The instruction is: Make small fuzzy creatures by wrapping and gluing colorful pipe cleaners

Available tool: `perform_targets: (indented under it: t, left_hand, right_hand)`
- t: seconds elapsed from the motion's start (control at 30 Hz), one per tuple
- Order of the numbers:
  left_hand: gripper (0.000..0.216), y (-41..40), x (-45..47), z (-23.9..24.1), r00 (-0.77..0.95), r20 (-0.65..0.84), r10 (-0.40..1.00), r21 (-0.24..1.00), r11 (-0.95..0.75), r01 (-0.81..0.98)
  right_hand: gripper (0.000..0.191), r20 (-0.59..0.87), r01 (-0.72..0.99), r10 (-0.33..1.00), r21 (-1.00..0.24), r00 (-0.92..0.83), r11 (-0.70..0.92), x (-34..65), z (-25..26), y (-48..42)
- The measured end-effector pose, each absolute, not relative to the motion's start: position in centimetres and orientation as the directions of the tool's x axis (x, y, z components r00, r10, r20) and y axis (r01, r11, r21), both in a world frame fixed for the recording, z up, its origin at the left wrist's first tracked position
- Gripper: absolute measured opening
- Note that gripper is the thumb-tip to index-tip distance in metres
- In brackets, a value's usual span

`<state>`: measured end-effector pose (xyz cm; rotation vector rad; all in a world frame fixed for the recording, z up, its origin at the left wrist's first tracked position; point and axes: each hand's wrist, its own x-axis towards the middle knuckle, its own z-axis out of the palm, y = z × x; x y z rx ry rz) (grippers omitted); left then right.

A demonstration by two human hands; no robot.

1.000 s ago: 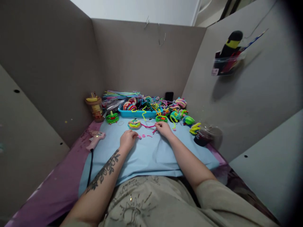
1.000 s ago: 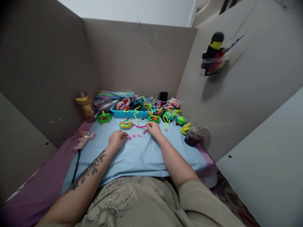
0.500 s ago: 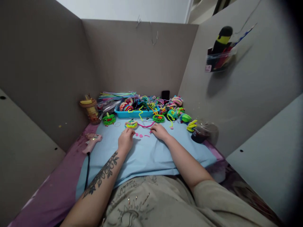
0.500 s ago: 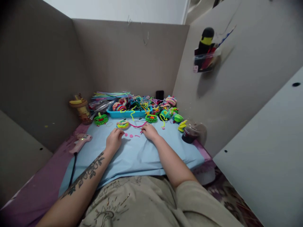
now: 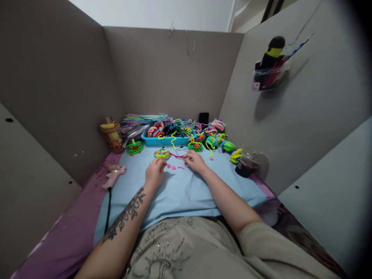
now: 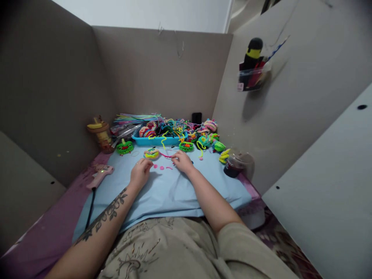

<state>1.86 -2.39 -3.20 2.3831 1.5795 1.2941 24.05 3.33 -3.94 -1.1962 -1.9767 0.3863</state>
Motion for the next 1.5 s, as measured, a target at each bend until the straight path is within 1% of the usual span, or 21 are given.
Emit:
perform_targets:
  t: [0.1, 0.2, 0.3, 0.53, 0.7, 0.83, 1.0, 1.17, 1.3, 1.4, 1.5]
  left_hand:
    - [0.017, -2.7, 2.2, -3.2, 0.216, 0.625, 0.75, 0.323, -0.501, 0.803]
    - [0.02, -3.0, 2.4, -3.1, 0.244, 0.637, 0.732, 0.271, -0.509, 0.817]
    - [0.022, -3.2, 2.4, -3.1, 0.252, 0.645, 0.722, 0.25, -0.511, 0.823]
    - [0.02, -3.2, 2.3, -3.2, 0.271, 0.617, 0.739, 0.222, -0.494, 0.841]
    - [0.016, -3.0, 2.4, -3.3, 0.201, 0.602, 0.773, 0.262, -0.429, 0.864]
    - [0.019, -3.0, 2.3, -3.3, 0.193, 0.601, 0.776, 0.244, -0.408, 0.88]
    - [0.021, -3.2, 2.2, -3.2, 0.181, 0.609, 0.772, 0.242, -0.398, 0.885]
    - [0.02, -3.1, 2.1, -3.4, 0.174, 0.622, 0.763, 0.253, -0.406, 0.878]
    - [0.017, -3.2, 2.2, -3.5, 0.156, 0.609, 0.778, 0.291, -0.402, 0.868]
    - [0.015, -3.2, 2.3, -3.3, 0.12, 0.558, 0.821, 0.379, -0.381, 0.844]
    - [0.015, -2.9, 2.4, -3.3, 0.08, 0.476, 0.876, 0.5, -0.345, 0.794]
  right_hand:
    - [0.015, 0.448, 0.411, 0.809, -0.702, -0.379, 0.582, 21.9, -3.6, 2.2]
    - [0.014, 0.452, 0.359, 0.79, -0.716, -0.413, 0.598, 19.9, -3.7, 1.4]
    - [0.009, 0.472, 0.364, 0.786, -0.705, -0.399, 0.609, 19.0, -3.7, 1.1]
    - [0.005, 0.51, 0.376, 0.772, -0.677, -0.38, 0.633, 19.0, -3.4, 0.8]
    - [0.012, 0.514, 0.471, 0.761, -0.598, -0.395, 0.648, 19.2, -3.5, 0.8]
    - [0.006, 0.515, 0.514, 0.741, -0.534, -0.431, 0.671, 19.2, -3.7, 0.8]
    - [0.005, 0.512, 0.524, 0.729, -0.508, -0.455, 0.684, 19.0, -3.6, 0.6]
    - [0.001, 0.515, 0.541, 0.733, -0.499, -0.444, 0.678, 18.7, -3.8, 0.5]
    - [0.005, 0.545, 0.563, 0.744, -0.499, -0.388, 0.659, 18.6, -4.0, 0.5]
    - [0.006, 0.566, 0.551, 0.746, -0.519, -0.352, 0.654, 18.7, -4.0, 0.5]
    - [0.01, 0.57, 0.486, 0.772, -0.609, -0.281, 0.627, 18.7, -3.8, 0.5]
